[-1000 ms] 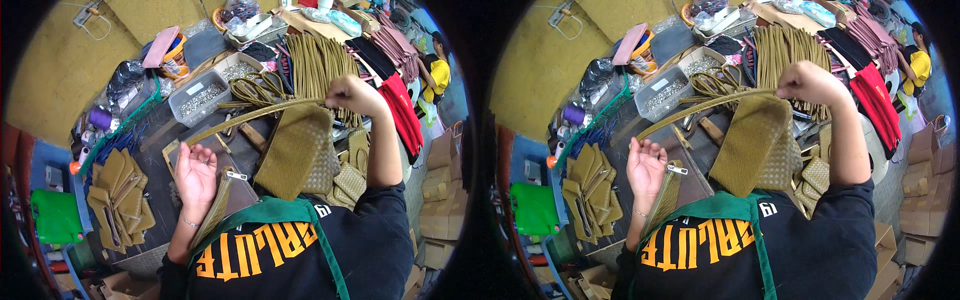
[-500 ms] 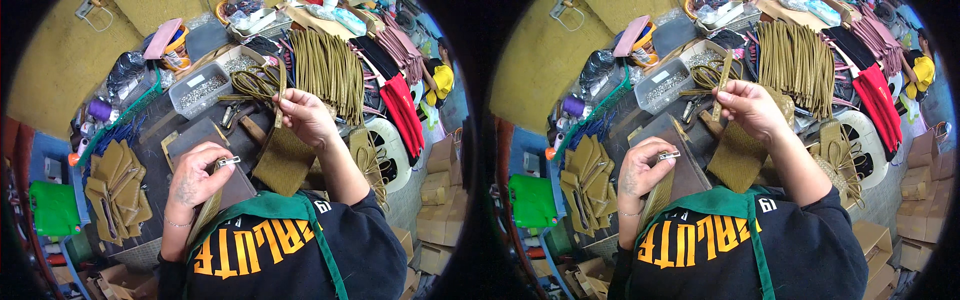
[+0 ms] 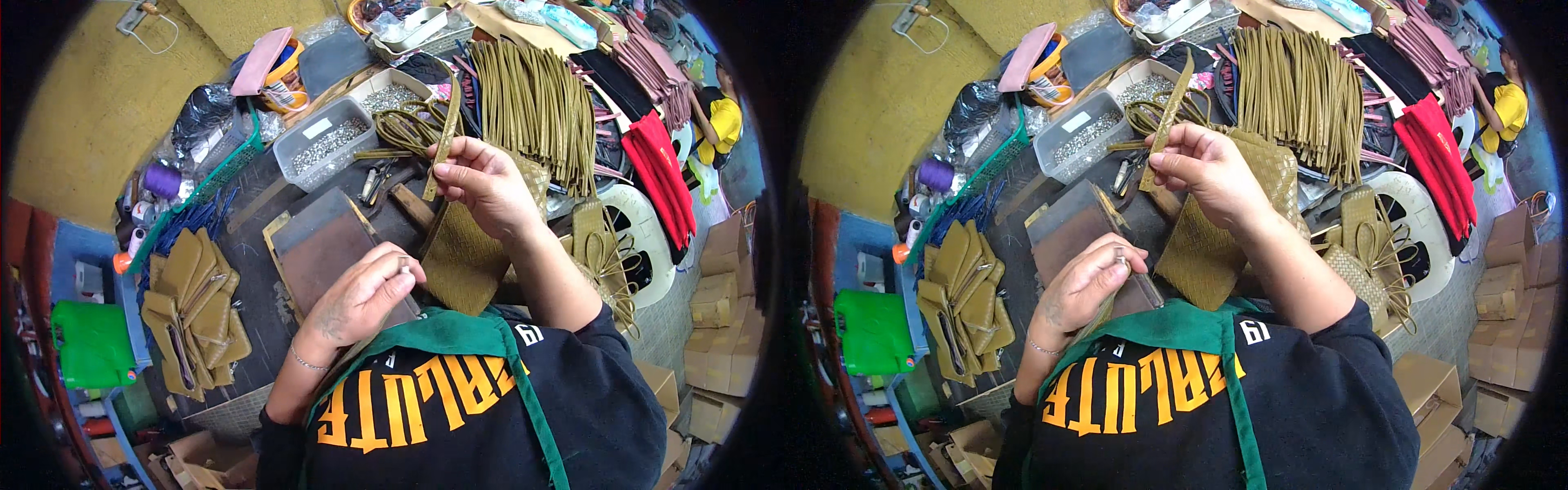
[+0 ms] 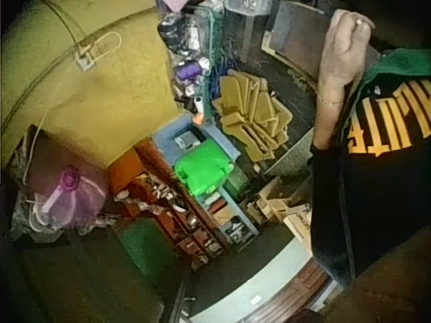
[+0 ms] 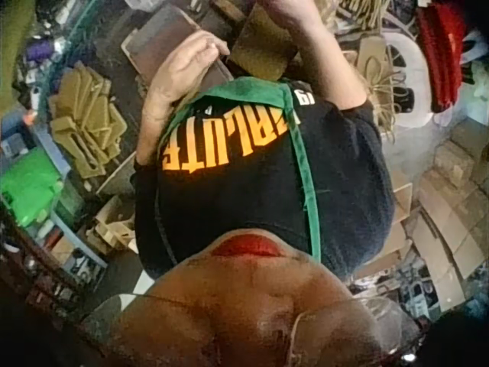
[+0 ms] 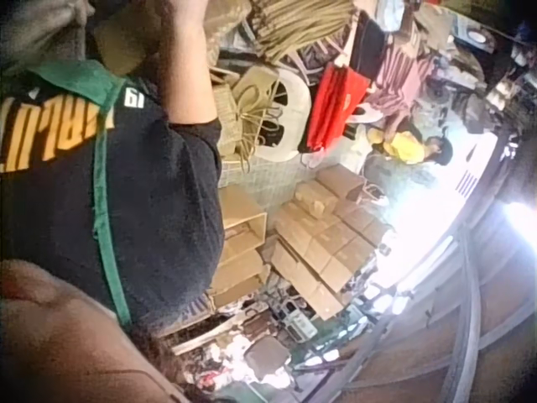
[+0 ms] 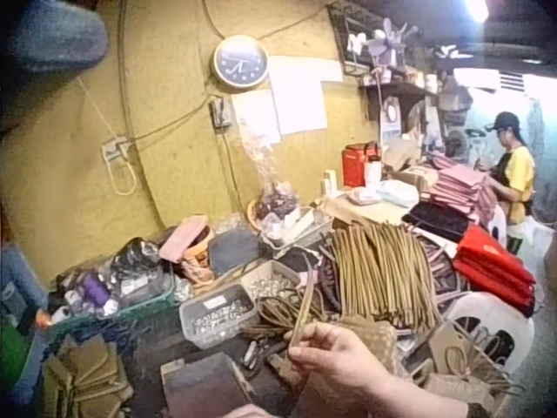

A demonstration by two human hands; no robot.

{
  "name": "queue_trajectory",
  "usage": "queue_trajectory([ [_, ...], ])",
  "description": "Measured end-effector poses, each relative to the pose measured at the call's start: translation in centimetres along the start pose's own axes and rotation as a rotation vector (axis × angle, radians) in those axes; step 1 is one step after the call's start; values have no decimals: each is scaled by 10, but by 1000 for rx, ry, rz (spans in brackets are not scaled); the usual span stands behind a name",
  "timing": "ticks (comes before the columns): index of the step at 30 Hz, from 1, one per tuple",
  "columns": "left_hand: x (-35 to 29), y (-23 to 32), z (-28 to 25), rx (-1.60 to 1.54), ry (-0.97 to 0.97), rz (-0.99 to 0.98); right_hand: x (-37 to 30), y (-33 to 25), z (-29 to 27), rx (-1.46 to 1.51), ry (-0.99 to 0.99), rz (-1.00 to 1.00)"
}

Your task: The person attaches leather straps to woven leather bags by hand, inserting small metal fasteners through pre-made holes. The person picks up bags and straps from the work table, aligns them, and presses the fasteners into place one by one.

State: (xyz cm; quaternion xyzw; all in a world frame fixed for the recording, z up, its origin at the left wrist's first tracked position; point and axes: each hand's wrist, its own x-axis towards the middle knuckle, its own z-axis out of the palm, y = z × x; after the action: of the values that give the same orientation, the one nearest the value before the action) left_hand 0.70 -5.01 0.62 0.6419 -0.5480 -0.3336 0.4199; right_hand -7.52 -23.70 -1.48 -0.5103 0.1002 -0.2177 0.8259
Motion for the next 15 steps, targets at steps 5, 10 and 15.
queue_trajectory([
  [5, 1, -1, 4, 40, 122, 110, -3, 2, -1, -5, -16, 34],
  [10, 3, -8, 9, -128, 323, 41, -21, 2, 12, 76, -61, 84],
  [15, 1, -6, 7, -102, 312, -8, -32, 8, 26, 85, -112, 81],
])
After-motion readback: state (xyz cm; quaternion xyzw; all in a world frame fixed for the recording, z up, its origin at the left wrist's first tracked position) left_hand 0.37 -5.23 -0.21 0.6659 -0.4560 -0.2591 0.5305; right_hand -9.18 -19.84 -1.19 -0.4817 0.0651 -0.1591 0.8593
